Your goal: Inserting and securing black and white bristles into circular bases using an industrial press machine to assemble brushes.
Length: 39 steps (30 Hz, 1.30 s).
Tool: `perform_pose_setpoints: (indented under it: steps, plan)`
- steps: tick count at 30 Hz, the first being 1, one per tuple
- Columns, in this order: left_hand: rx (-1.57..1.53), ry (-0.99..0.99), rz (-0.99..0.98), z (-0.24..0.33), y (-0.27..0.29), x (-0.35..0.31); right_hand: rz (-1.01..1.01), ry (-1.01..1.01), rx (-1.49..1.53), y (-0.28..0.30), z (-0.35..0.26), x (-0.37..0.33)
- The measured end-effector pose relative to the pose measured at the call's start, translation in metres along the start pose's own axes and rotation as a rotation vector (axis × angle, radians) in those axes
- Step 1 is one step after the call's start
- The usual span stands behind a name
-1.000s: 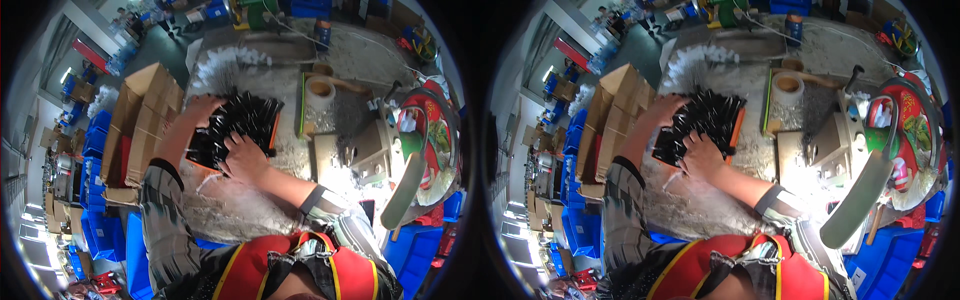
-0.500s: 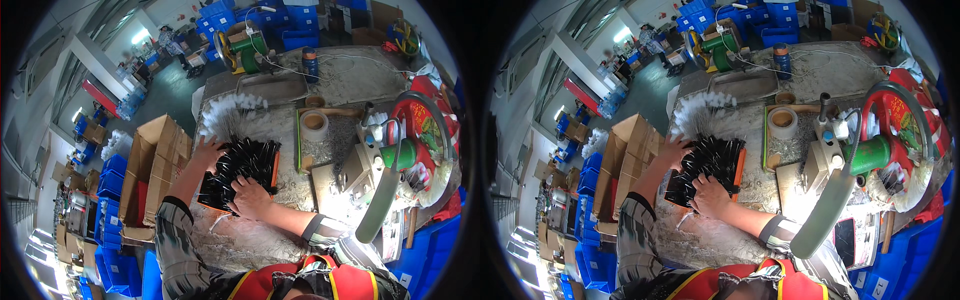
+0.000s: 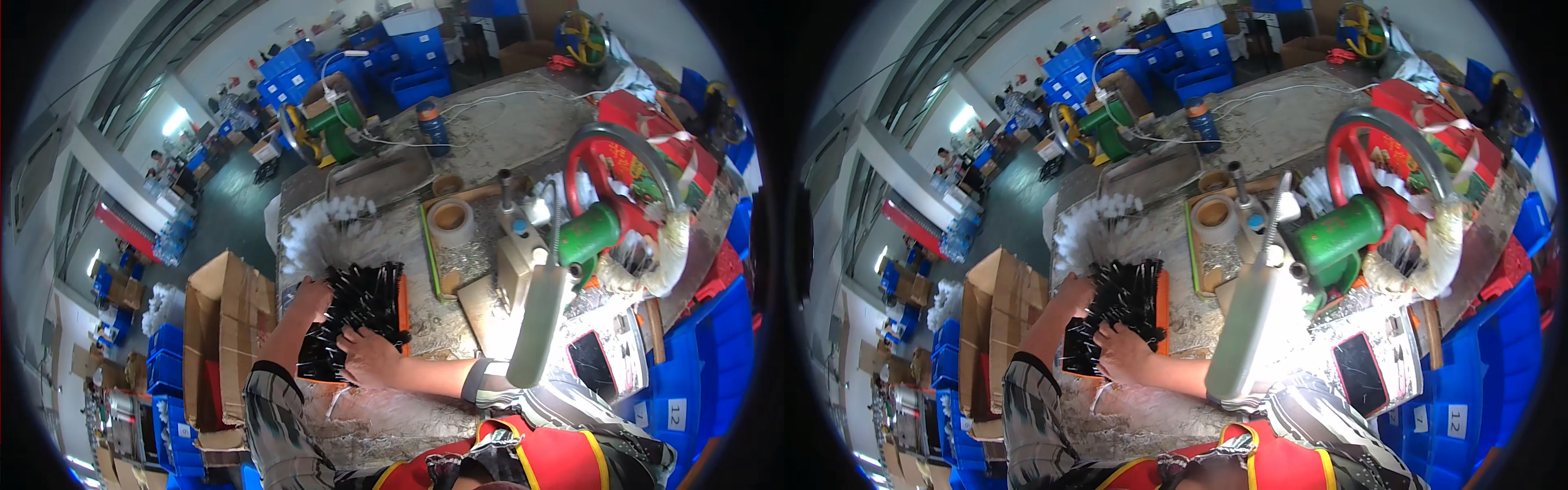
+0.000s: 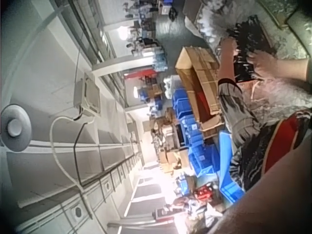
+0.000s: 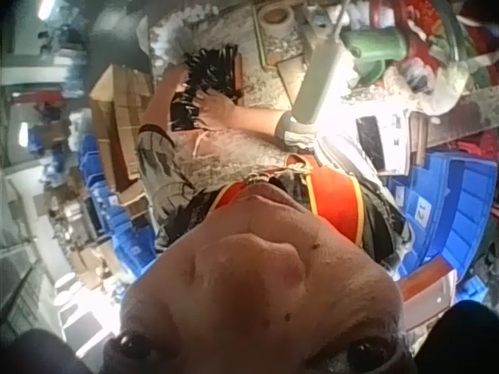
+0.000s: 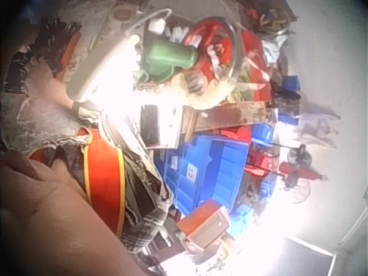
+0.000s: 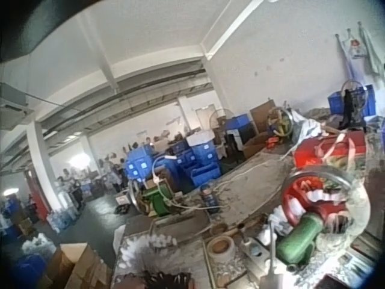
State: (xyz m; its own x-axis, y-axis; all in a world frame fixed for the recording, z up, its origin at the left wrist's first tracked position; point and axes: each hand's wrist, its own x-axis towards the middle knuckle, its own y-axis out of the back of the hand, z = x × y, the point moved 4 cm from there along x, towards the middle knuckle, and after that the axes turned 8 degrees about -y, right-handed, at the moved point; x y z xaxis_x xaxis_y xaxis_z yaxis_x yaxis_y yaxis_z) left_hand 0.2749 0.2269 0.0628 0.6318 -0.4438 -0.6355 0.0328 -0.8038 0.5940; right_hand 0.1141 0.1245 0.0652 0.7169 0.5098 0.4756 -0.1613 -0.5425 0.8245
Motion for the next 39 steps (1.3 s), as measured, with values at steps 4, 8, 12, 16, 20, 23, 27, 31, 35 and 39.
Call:
perform_pose_setpoints:
  steps: [4,8,12,16,20,23,27,31,35,39]
  plan:
    - [0.009,-0.072,0.219,-0.006,-0.008,0.001,0.134,0.1,-0.108,0.013,-0.013,-0.017]
    - [-0.008,-0.151,0.193,-0.003,-0.002,0.015,0.415,0.193,0.17,0.024,-0.026,-0.041]
    - [-0.087,-0.116,0.309,-0.033,-0.04,0.037,0.27,0.296,0.172,-0.005,-0.025,-0.044]
    - [0.108,-0.327,0.345,0.011,0.036,0.09,0.287,0.399,0.061,-0.008,-0.022,-0.068]
    - [0.21,-0.461,0.369,0.061,0.092,0.114,0.356,0.304,0.006,-0.018,-0.017,-0.076]
    - [0.269,-0.492,0.368,0.085,0.129,0.122,0.342,0.239,-0.024,-0.03,-0.015,-0.076]
    - [0.298,-0.419,0.333,0.091,0.162,0.12,0.342,0.272,0.019,-0.026,-0.019,-0.07]
    - [0.251,-0.248,0.228,0.062,0.157,0.102,0.201,0.042,0.367,-0.045,-0.012,-0.058]
    - [0.083,0.071,0.044,-0.014,0.076,0.03,0.166,-0.033,0.234,-0.035,-0.003,-0.065]
    - [-0.05,0.3,0.038,-0.038,0.075,-0.05,0.204,0.012,0.31,-0.061,-0.004,-0.077]
